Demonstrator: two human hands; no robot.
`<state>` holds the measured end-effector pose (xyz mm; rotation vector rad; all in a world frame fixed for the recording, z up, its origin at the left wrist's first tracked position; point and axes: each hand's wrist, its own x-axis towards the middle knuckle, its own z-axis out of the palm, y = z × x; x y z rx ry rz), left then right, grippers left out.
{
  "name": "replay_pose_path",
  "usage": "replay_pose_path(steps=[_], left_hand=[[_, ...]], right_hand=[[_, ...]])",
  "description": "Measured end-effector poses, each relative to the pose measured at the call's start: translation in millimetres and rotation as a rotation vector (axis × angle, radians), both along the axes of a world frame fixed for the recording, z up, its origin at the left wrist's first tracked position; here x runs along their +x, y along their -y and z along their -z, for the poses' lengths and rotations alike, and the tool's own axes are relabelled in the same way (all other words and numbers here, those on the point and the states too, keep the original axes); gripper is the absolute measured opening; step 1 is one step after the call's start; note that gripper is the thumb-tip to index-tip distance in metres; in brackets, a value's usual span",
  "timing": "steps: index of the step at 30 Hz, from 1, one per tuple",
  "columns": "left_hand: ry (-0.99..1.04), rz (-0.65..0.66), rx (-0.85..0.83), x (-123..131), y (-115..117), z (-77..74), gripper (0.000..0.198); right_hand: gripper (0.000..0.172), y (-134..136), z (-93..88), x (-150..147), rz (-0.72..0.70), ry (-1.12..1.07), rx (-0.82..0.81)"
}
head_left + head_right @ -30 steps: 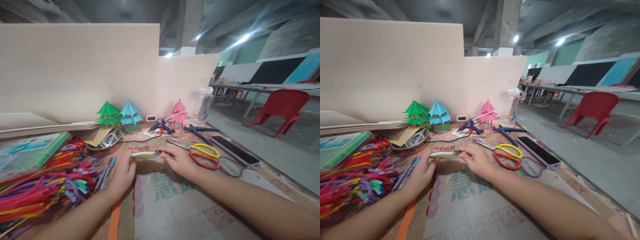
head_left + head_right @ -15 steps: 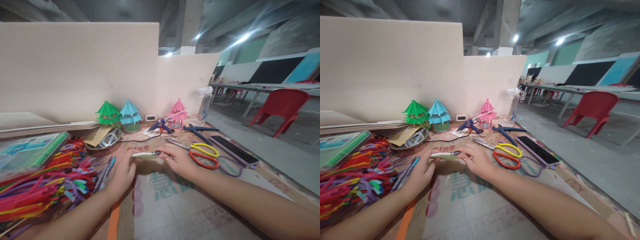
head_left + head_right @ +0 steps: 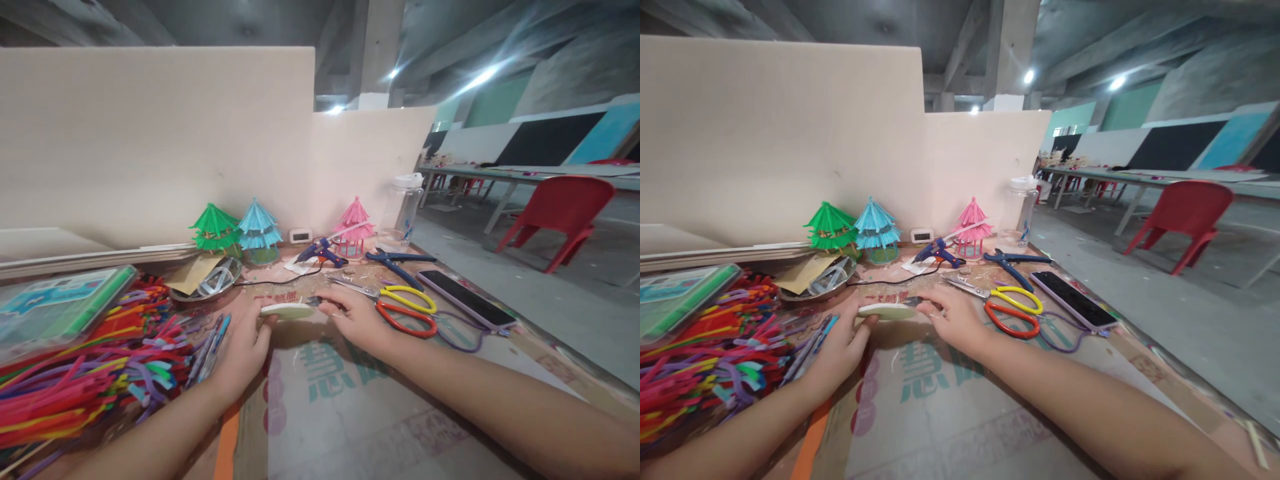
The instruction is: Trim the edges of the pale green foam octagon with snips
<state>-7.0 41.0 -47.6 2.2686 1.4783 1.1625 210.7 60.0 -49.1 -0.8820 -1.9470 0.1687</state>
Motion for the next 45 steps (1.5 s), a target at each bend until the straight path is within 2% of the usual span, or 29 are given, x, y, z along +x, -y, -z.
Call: replay_pose_path(steps=[17,24,31,36,45], left_hand=[[-0.042,0.019,-0.006,-1,1,1.7,0.022],[-0.037,0.007,-0.028,0,3,-0.2,0.021],[0.034,-0.01,-0.044,-2,-3,2.3,0.021],[0.038,0.005,-0.024,-2,-3,3.5,0.02],[-0.035,-0.008,0.02,0,1,0.0,0.018]], right_hand=[[0.025,5,-5.3,-1,-0.041,0.079,-0.005],[0.023,3,-2.3,-2,-0.04,0.03,-0.026],[0.021,-7,3.8,0,-0.029,-0.109,-0.084],[0.02,-5,3.6,-1,-0.024,-0.084,-0.11],[0.021,1,-1.6,-2,-0.019,0.01,-0.027]])
